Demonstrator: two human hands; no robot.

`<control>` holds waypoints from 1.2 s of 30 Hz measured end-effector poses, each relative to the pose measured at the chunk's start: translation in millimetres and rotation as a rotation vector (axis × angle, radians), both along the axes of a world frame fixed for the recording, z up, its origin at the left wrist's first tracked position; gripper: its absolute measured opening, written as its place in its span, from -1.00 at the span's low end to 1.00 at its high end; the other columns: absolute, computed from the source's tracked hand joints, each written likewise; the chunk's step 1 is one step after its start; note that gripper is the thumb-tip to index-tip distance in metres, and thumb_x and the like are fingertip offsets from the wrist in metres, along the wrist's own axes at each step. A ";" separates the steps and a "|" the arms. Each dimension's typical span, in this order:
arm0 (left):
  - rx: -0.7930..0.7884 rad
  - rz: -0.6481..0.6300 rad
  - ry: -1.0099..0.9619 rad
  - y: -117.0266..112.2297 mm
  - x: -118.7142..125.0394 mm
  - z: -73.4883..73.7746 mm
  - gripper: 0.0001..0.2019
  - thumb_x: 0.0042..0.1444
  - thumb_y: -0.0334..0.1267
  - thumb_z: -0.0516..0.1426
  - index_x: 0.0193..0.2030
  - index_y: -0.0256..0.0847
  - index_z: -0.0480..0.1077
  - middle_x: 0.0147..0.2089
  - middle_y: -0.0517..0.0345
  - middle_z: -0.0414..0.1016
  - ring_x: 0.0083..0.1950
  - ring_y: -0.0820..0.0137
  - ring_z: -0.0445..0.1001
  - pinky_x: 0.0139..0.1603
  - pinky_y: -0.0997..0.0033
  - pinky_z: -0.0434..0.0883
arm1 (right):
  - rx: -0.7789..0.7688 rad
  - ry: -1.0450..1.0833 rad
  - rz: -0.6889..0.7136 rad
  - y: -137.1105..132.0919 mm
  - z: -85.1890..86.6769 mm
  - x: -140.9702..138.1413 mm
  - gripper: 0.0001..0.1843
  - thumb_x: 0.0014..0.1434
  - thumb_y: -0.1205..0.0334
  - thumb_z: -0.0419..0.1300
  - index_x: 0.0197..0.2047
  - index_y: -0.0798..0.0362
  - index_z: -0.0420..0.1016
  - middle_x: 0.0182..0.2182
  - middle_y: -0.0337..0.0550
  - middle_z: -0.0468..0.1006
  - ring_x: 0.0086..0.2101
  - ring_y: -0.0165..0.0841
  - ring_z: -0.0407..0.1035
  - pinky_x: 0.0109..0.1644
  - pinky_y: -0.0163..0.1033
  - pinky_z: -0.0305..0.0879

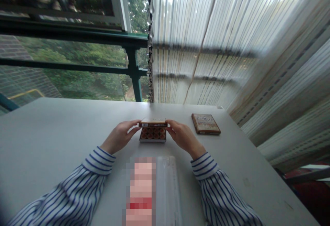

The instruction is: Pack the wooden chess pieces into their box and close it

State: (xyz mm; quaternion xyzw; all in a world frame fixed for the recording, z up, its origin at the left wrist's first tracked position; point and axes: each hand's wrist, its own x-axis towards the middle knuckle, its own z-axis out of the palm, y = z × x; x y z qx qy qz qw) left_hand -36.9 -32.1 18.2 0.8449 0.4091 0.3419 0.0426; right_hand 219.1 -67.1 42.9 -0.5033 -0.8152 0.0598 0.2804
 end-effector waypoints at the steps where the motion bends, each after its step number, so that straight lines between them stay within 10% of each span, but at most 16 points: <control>1: 0.004 0.001 0.004 -0.8 -0.2 -0.6 -0.69 0.15 -0.19 -0.02 0.00 -0.22 0.31 -0.18 -0.01 0.49 -0.17 0.31 0.45 -0.12 0.27 0.35 | 0.000 -0.002 0.003 -0.6 -0.6 -0.2 -0.70 0.18 0.26 0.01 0.00 0.05 0.29 -0.24 -0.06 0.52 -0.34 -0.35 0.42 -0.29 -0.27 0.29; 36: 0.136 -0.045 0.075 -10.9 -3.4 -22.2 -0.72 0.10 -0.28 0.04 -0.03 -0.22 0.28 -0.10 -0.01 0.47 -0.17 0.31 0.44 -0.13 0.22 0.34 | 0.123 -0.072 0.053 -14.3 -25.1 0.5 -0.67 0.20 0.31 -0.05 0.04 0.05 0.22 -0.01 -0.02 0.38 -0.06 -0.28 0.32 -0.02 -0.14 0.28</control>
